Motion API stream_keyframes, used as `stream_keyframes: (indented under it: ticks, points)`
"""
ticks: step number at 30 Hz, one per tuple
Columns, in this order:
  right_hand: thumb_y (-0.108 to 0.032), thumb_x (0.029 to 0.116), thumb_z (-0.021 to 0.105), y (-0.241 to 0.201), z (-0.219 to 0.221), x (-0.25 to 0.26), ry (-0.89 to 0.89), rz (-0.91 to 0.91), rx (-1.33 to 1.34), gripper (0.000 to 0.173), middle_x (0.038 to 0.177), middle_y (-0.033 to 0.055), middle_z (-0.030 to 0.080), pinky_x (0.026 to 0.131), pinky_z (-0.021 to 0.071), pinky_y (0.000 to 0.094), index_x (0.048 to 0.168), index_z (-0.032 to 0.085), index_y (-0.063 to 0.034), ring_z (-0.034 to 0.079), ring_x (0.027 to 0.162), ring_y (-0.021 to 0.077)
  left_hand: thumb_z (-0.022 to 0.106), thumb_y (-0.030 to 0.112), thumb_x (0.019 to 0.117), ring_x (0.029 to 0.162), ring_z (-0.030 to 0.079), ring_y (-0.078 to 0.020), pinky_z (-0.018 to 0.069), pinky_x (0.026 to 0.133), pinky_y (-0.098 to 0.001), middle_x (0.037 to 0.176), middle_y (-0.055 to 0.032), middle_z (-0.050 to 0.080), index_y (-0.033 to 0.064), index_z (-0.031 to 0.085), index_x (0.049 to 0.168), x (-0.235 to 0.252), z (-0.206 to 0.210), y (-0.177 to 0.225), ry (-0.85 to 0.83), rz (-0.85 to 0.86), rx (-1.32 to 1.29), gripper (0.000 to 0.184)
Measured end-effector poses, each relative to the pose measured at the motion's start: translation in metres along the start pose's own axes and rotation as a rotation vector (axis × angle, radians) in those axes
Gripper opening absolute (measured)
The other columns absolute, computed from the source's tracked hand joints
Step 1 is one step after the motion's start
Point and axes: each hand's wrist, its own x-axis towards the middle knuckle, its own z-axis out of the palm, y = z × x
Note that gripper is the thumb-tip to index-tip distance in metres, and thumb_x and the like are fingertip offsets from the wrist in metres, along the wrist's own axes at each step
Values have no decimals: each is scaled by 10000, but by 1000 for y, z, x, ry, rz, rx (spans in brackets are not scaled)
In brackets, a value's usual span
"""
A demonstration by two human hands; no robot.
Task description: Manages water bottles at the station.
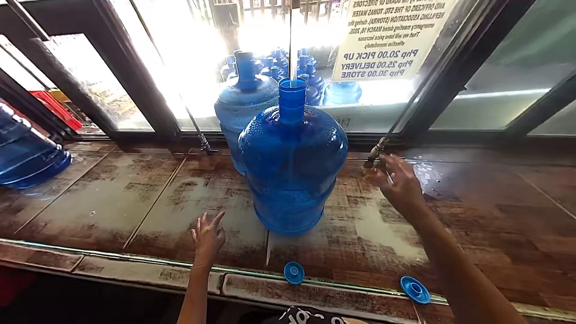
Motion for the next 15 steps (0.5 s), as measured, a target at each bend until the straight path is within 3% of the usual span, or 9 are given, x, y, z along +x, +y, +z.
stream_keyframes:
  ticks: [3,7,9,12,15]
  points:
    - [-210,1063,468,-60,-12,24,117,-171,148,461,1523,295,421,1122,404,543,1427,500,72,436,1407,411,564,54,973,1474,311,-544,185,1162,-737,1577,-334,363,162,623,1424,4,4,-12,36,-14,-8,467]
    - [-247,1063,331,-141,-14,58,116,-286,473,508,1492,241,471,1150,376,410,1439,488,58,450,1402,265,558,82,986,1465,331,-542,204,1158,-731,1561,-333,392,102,603,1435,5,4,-33,114,-36,-12,451]
    - [-293,1088,223,-176,-9,76,48,-217,713,550,1520,185,462,1157,366,350,1481,428,33,443,1411,197,565,84,986,1450,350,-553,216,1150,-738,1547,-339,408,77,607,1423,5,6,-46,155,-27,-32,439]
    - [-402,1116,89,-210,8,101,-25,-44,1011,635,1484,163,505,1105,401,357,1517,368,4,500,1352,199,553,79,979,1417,394,-561,227,1129,-754,1522,-347,434,59,620,1404,5,8,-70,201,0,-46,431]
    - [-448,1105,31,-220,31,112,-29,2,1047,696,1344,155,566,1011,450,333,1485,396,7,563,1202,169,543,83,976,1403,412,-568,206,1123,-777,1508,-350,451,35,623,1395,5,8,-96,262,24,-69,429]
